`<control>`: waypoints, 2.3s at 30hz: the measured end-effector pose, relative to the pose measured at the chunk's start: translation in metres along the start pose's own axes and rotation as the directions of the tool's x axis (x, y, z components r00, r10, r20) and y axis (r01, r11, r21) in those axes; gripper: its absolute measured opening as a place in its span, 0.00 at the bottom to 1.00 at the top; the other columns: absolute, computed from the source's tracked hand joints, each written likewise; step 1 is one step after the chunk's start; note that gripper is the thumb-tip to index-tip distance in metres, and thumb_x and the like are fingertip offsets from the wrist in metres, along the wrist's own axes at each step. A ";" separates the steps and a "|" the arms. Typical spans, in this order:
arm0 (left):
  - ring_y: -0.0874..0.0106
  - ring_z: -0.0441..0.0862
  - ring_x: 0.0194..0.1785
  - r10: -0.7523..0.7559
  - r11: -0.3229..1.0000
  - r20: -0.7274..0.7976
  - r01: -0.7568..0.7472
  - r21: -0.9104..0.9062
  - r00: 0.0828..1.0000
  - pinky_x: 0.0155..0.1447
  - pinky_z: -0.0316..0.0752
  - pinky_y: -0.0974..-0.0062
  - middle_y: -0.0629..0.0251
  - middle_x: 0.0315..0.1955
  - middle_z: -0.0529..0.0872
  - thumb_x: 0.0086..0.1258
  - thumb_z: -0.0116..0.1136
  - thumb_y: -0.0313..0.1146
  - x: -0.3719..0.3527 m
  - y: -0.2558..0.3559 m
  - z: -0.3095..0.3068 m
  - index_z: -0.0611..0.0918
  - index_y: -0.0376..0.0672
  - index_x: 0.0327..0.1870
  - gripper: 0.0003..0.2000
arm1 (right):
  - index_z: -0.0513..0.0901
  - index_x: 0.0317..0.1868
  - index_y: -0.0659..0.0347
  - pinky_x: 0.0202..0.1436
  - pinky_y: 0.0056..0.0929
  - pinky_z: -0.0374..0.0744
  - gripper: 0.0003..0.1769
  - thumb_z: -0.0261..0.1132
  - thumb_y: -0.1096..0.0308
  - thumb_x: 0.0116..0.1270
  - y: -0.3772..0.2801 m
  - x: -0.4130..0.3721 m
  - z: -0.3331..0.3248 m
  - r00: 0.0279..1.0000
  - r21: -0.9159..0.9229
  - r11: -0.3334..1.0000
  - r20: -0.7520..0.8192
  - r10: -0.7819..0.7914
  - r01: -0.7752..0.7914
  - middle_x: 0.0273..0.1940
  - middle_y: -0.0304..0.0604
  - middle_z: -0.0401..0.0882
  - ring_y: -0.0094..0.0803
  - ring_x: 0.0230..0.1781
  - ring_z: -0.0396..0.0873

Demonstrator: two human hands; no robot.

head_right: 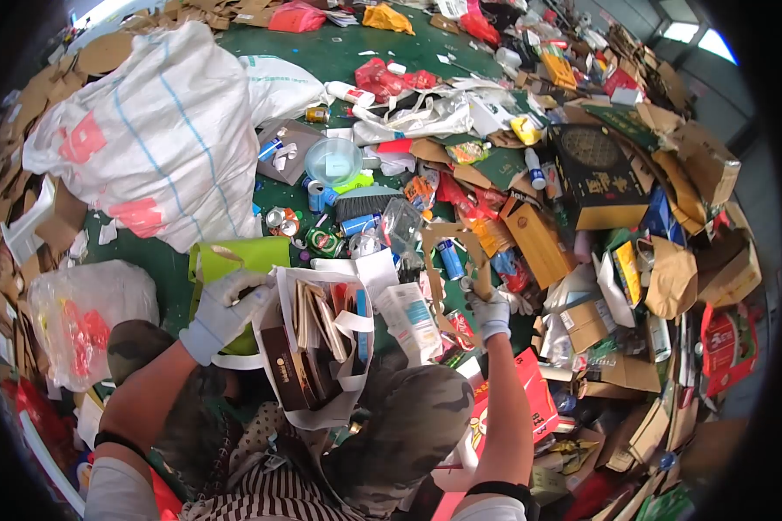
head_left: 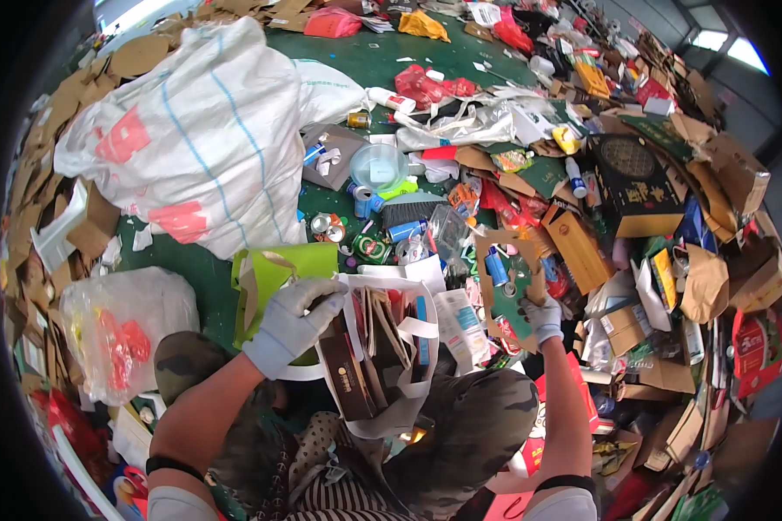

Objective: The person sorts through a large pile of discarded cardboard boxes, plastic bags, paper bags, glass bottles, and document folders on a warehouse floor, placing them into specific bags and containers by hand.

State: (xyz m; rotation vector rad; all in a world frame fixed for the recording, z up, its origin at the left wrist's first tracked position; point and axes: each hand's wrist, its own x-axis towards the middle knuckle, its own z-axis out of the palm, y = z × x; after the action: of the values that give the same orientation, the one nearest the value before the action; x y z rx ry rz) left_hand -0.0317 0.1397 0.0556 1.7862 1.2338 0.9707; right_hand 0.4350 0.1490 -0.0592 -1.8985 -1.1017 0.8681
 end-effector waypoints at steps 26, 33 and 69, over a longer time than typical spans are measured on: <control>0.51 0.69 0.58 0.120 0.981 -0.269 -0.073 0.179 0.956 0.60 0.67 0.62 0.49 0.60 0.67 0.58 0.55 0.30 -0.047 -0.071 0.047 0.68 0.47 0.59 0.24 | 0.72 0.56 0.67 0.43 0.26 0.77 0.16 0.55 0.71 0.68 -0.100 -0.293 0.143 0.880 -0.116 0.875 -0.012 -0.475 0.471 0.43 0.46 0.80 0.29 0.42 0.80; 0.51 0.75 0.52 0.090 0.974 -0.244 -0.035 0.223 0.966 0.55 0.70 0.59 0.50 0.59 0.69 0.57 0.56 0.31 -0.053 -0.056 0.055 0.67 0.49 0.61 0.27 | 0.75 0.51 0.61 0.42 0.42 0.77 0.20 0.60 0.62 0.59 -0.123 -0.307 0.153 0.879 -0.767 0.472 0.246 -0.409 0.435 0.40 0.49 0.78 0.47 0.41 0.77; 0.51 0.74 0.55 0.060 0.893 0.056 -0.079 0.442 0.997 0.55 0.74 0.63 0.47 0.59 0.68 0.52 0.67 0.32 -0.057 -0.016 0.057 0.56 0.44 0.68 0.42 | 0.53 0.71 0.50 0.62 0.56 0.62 0.43 0.62 0.53 0.58 0.067 -0.085 0.172 0.979 -0.906 0.417 0.008 0.204 -0.080 0.68 0.60 0.52 0.57 0.67 0.56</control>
State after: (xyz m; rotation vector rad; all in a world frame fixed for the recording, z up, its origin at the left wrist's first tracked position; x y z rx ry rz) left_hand -0.0014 0.0809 0.0075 2.2033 1.4597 0.7206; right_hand 0.2832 0.0972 -0.1839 -2.8988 -1.7278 0.4497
